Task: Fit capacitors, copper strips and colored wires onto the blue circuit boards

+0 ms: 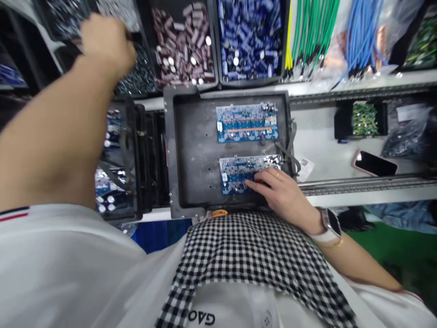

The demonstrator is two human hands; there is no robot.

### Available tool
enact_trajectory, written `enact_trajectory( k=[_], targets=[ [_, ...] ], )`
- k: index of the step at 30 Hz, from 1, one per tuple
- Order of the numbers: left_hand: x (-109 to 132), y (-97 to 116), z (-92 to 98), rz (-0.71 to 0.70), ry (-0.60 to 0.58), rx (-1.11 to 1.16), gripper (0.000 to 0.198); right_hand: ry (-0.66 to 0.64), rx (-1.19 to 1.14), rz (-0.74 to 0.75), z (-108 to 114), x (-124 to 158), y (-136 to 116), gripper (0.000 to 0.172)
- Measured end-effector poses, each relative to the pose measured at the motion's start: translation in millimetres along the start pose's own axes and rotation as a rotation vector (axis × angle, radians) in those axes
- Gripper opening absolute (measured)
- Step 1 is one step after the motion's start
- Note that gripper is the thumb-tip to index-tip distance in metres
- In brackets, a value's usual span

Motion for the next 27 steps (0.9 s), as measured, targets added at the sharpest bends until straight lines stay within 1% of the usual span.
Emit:
enact_trajectory(
  k=[2, 3, 4, 6, 8, 9, 10, 12, 13, 14, 15, 17, 19, 22, 25, 27],
  targets=[
    [-0.3, 5.4, -1.9, -0.117, -0.006, -0.099, 0.04, -0.026, 0.013, 0.035, 11.7, -8.8, 4.7, 0.041],
    [-0.5, 7.0, -3.4, -0.152, -0.01, -0.116, 0.038, -0.005, 0.025, 0.043, 18.3, -15.3, 10.2, 0.041],
    [-0.6, 7.8, -4.6, -0.165, -0.007, -0.101, 0.035, 0.036, 0.044, 0.035, 24.6, -23.3, 18.2, 0.04],
    [0.1, 10.5, -5.7, -0.197, 0.036, -0.063, 0.033, 0.134, 0.098, -0.028, 33.2, -42.6, 40.1, 0.038],
    [1.3, 17.7, -9.3, -0.28, 0.062, -0.026, 0.042, 0.16, 0.149, -0.09, 31.7, -63.5, 63.6, 0.034],
    [1.2, 22.9, -14.0, -0.327, 0.038, -0.017, 0.048, 0.141, 0.158, -0.101, 27.6, -73.4, 73.5, 0.032],
    [0.3, 28.9, -21.5, -0.364, -0.02, -0.01, 0.056, 0.116, 0.158, -0.102, 22.4, -82.1, 81.5, 0.03],
    [-3.3, 41.9, -41.7, -0.388, -0.183, 0.001, 0.071, 0.071, 0.144, -0.09, 12.6, -94.9, 91.0, 0.028],
    [-5.5, 48.4, -52.2, -0.374, -0.252, 0.008, 0.077, 0.062, 0.135, -0.089, 9.4, -98.9, 93.1, 0.027],
    [-7.7, 54.6, -61.5, -0.35, -0.298, 0.013, 0.083, 0.056, 0.126, -0.095, 7.4, -101.6, 93.7, 0.025],
    [-9.7, 60.4, -68.8, -0.322, -0.315, 0.023, 0.086, 0.055, 0.118, -0.107, 6.5, -103.2, 93.3, 0.024],
    [-11.4, 70.0, -77.8, -0.293, -0.336, 0.043, 0.084, 0.05, 0.11, -0.138, 6.8, -104.5, 90.8, 0.021],
    [-10.6, 76.0, -79.5, -0.318, -0.341, 0.068, 0.077, 0.038, 0.116, -0.17, 7.9, -104.9, 87.8, 0.02],
    [-11.6, 76.4, -75.8, -0.363, -0.297, 0.07, 0.069, 0.025, 0.13, -0.199, 8.7, -105.7, 84.7, 0.018],
    [-18.2, 72.4, -77.1, -0.351, -0.264, 0.012, 0.067, 0.011, 0.151, -0.214, 8.0, -105.2, 83.8, 0.016],
    [-22.1, 73.3, -80.3, -0.357, -0.255, -0.008, 0.066, -0.012, 0.161, -0.197, 6.5, -103.9, 83.6, 0.017]
  ],
)
Point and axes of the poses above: each hand's wrist, its own x-axis away from the middle knuckle, its own z-axis out of the back of the hand, y = z × x, the point moved 4 cm from there along -x, towards the middle knuckle, and after that the axes turned 15 degrees about x, right-handed, at the moved point
